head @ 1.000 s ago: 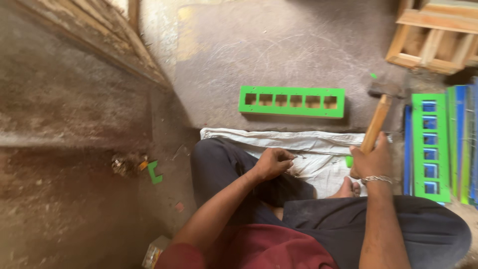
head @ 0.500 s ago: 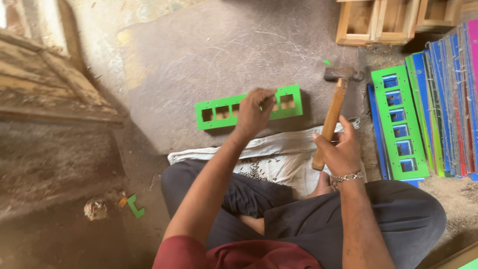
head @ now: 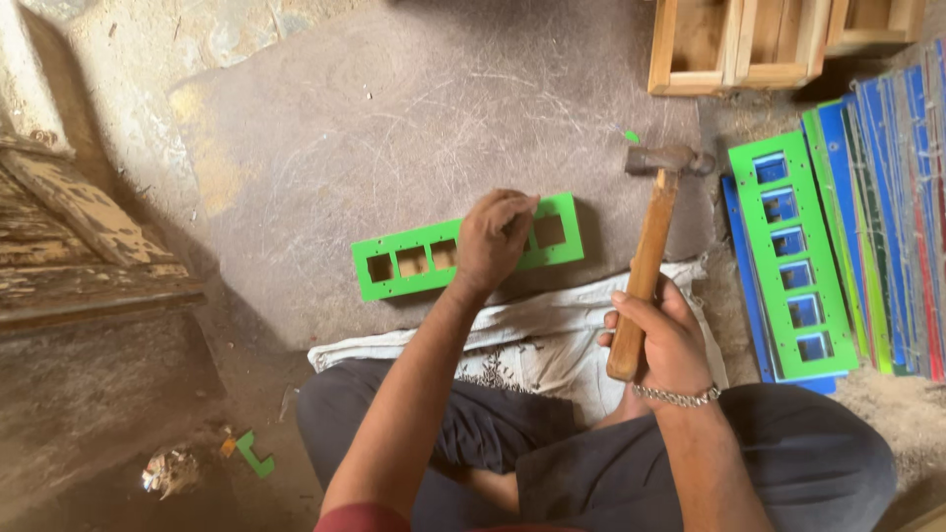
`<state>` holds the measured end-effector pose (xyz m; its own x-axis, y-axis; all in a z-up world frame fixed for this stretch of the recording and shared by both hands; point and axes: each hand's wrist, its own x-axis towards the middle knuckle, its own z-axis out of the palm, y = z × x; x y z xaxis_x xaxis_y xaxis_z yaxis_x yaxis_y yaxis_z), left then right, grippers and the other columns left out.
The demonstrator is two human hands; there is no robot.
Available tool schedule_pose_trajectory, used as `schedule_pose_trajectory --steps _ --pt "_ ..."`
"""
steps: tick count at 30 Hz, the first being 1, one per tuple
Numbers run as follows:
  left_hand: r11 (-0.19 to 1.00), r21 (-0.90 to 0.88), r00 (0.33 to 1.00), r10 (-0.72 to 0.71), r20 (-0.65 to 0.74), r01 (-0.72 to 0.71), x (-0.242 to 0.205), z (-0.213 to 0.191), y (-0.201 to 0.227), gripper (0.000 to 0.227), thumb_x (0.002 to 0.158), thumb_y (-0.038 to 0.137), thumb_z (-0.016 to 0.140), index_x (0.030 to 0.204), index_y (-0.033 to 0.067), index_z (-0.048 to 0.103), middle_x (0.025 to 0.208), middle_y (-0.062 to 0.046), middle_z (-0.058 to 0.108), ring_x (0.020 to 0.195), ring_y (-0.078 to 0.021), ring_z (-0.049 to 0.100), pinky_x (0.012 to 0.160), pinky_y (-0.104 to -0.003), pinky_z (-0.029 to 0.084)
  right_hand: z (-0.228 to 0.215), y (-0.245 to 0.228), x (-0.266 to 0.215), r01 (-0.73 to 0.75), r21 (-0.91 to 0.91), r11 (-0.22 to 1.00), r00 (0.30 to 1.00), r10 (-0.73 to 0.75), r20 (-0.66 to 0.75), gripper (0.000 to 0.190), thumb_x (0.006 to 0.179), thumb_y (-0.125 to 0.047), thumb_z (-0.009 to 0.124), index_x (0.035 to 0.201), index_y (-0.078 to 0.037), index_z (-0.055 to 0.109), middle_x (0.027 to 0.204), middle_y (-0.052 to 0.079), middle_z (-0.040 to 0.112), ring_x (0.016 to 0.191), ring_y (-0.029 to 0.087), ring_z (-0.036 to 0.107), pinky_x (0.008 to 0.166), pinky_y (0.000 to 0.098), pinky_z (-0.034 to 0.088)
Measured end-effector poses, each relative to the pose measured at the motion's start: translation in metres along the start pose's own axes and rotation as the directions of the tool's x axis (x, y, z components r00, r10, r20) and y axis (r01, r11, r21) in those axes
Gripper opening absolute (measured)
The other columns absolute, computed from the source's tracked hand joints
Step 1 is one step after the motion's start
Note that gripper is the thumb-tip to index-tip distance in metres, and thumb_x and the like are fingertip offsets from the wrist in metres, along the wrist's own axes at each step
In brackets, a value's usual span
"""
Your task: The person sits on the floor and uses a hammer to drive nails into green and dark green plastic frames placed on wooden boards. They repeatedly hammer, flip, and reposition the frames, then stack completed units on a nearby pile.
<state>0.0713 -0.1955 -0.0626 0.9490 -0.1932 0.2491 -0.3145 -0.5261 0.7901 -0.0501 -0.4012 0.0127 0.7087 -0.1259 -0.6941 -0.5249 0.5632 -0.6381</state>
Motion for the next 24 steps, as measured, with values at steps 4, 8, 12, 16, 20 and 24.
schedule_pose_trajectory --steps 4,8,12,16,20,24 --pt "0.998 0.012 0.997 -0.068 0.025 0.068 -0.001 -0.003 0.004 0.007 0.094 0.012 0.075 0.1 0.0103 0.077 0.102 -0.005 0.074 0.088 -0.021 0.073 0.075 -0.034 0.059 0.002 -0.002 0.006 -0.066 0.085 0.994 0.998 0.065 0.008 0.046 0.091 -0.012 0.065 0.136 -0.01 0.054 0.092 0.005 0.058 0.073 0.016 0.06 0.057 0.0323 0.053" --pt "0.999 0.037 1.0 -0.016 0.016 0.015 0.0 -0.003 0.004 0.009 0.093 0.013 0.076 0.101 0.0119 0.077 0.101 -0.004 0.072 0.091 -0.0228 0.072 0.077 -0.036 0.059 0.001 -0.004 0.013 -0.086 0.102 0.991 0.996 0.085 0.012 0.036 0.098 -0.016 0.06 0.131 -0.008 0.049 0.093 0.008 0.06 0.073 0.017 0.059 0.056 0.0323 0.051" --pt "1.0 0.025 1.0 0.017 0.002 -0.017 -0.001 -0.004 0.002 0.012 0.09 0.013 0.077 0.102 0.0128 0.078 0.102 -0.004 0.072 0.091 -0.0243 0.071 0.078 -0.037 0.058 0.007 -0.006 0.016 -0.038 0.058 0.998 0.999 0.038 -0.002 0.031 0.099 -0.014 0.059 0.128 -0.011 0.046 0.089 0.006 0.06 0.065 0.013 0.055 0.052 0.0284 0.048" --pt "1.0 0.024 1.0 -0.003 0.008 0.003 -0.003 -0.004 0.002 0.01 0.091 0.011 0.075 0.1 0.0132 0.077 0.103 -0.004 0.073 0.094 -0.0251 0.072 0.08 -0.037 0.058 0.017 -0.003 0.002 0.108 -0.294 0.95 0.991 -0.126 -0.044 0.052 0.097 -0.01 0.06 0.146 -0.01 0.043 0.078 0.005 0.053 0.055 0.01 0.05 0.044 0.0274 0.045" --pt "0.999 -0.014 0.999 0.032 -0.01 -0.032 -0.003 -0.005 -0.003 0.013 0.09 0.008 0.072 0.101 0.0108 0.077 0.107 -0.005 0.072 0.097 -0.027 0.071 0.084 -0.039 0.058 0.019 0.015 -0.027 0.191 -0.622 0.759 0.959 -0.28 -0.046 0.074 0.094 -0.011 0.063 0.162 -0.011 0.033 0.081 0.015 0.06 0.056 0.018 0.053 0.045 0.0337 0.046" --pt "0.997 -0.035 0.998 0.067 -0.017 -0.068 -0.005 -0.004 -0.006 0.017 0.093 0.007 0.072 0.109 0.0122 0.073 0.109 -0.004 0.073 0.1 -0.0271 0.072 0.087 -0.039 0.058 0.014 0.027 -0.038 0.613 -0.779 -0.135 0.485 -0.713 0.506 0.066 0.096 -0.013 0.065 0.153 0.001 0.034 0.125 0.032 0.064 0.108 0.04 0.069 0.084 0.042 0.059"
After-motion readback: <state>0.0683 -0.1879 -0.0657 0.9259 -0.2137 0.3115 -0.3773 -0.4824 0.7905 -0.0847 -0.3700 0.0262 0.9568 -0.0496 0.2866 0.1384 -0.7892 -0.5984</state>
